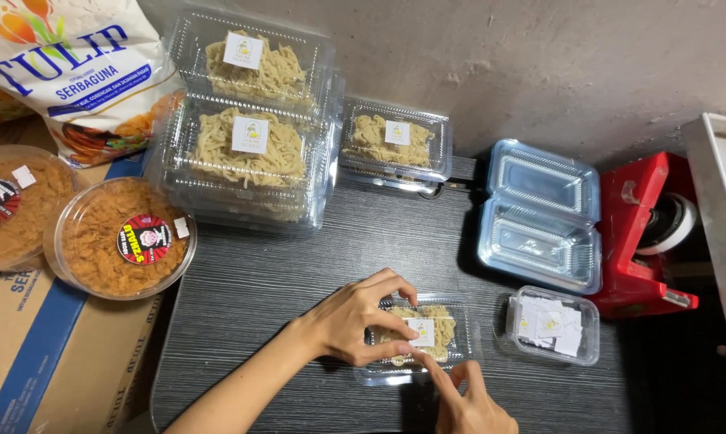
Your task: The person places small white labels onto clear plastic containers filled with noodles, then picks up a portion of noodles from a metal tray and arranges it into an empty container. The person repeats the labeling process on the newly filled container.
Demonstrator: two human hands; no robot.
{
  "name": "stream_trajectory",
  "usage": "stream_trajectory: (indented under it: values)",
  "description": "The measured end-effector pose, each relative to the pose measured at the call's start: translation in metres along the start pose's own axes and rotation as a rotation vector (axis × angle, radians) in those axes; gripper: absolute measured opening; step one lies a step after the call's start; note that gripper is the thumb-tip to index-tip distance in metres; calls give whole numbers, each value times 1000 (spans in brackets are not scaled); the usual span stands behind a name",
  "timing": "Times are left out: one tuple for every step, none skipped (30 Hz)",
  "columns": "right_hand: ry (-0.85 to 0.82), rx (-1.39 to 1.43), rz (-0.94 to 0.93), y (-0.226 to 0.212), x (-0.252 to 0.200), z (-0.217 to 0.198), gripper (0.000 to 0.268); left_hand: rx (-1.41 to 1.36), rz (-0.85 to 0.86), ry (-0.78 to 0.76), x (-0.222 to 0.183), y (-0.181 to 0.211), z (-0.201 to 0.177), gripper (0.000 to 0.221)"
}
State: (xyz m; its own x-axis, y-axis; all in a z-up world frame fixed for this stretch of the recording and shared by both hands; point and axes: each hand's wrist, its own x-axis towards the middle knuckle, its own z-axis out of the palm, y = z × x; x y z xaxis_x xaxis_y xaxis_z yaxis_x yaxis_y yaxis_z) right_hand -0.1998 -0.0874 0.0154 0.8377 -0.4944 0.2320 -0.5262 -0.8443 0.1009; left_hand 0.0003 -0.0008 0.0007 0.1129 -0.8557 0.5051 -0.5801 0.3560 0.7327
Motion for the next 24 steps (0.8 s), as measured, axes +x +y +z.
stream_trajectory:
  values:
    - [1,0,1,3,1,0,58,1,1,-1,0,0,0,27]
    - [-65,11,43,6,2,-1,54,-3,-2,3,0,1,0,26]
    - [-132,21,86,9,2,-1,50,-7,-4,6,0,1,0,25]
    - [-131,21,85,10,2,0,50,-7,-4,7,0,1,-1,25]
    - [-129,-3,98,12,2,1,49,-7,-8,4,0,2,-1,25]
    - [-127,-28,112,13,1,3,48,-9,-13,1,0,2,-1,25]
    - [-127,-28,112,10,2,2,48,-9,-12,2,0,2,-1,25]
    - [-100,-7,98,7,2,0,46,-10,-10,3,0,1,-1,26]
    - [-73,15,84,4,2,-1,44,-10,-9,5,0,1,0,26]
    - [-73,15,84,3,1,1,44,-10,-9,5,0,1,0,26]
    - [-59,32,44,2,0,4,47,-12,-2,7,0,0,0,25]
    - [-45,47,6,1,-1,5,51,-15,6,8,0,0,0,25]
    - [-45,47,8,2,1,1,51,-15,6,7,0,0,0,25]
    - [-21,117,-17,2,4,-4,60,-10,10,8,0,1,0,25]
    - [2,187,-43,2,6,-8,68,-4,14,10,0,1,-1,25]
    - [3,187,-42,2,7,-10,68,-4,16,9,0,2,-2,25]
    - [53,277,46,2,9,-12,51,-14,4,13,0,2,-2,23]
    - [102,365,133,2,10,-14,37,-26,-7,18,0,3,-3,21]
    - [103,364,133,1,8,-14,37,-27,-6,19,0,3,-2,21]
    - [75,321,159,-1,6,-14,38,-27,-4,19,0,2,-2,21]
    - [47,279,184,-2,5,-15,40,-28,-2,19,0,2,-2,21]
    - [47,278,185,-5,3,-14,40,-28,-1,18,0,1,-2,21]
    - [43,257,149,-7,2,-13,46,-26,-6,13,0,1,-2,23]
    - [39,236,112,-10,0,-12,52,-24,-11,7,0,1,-2,25]
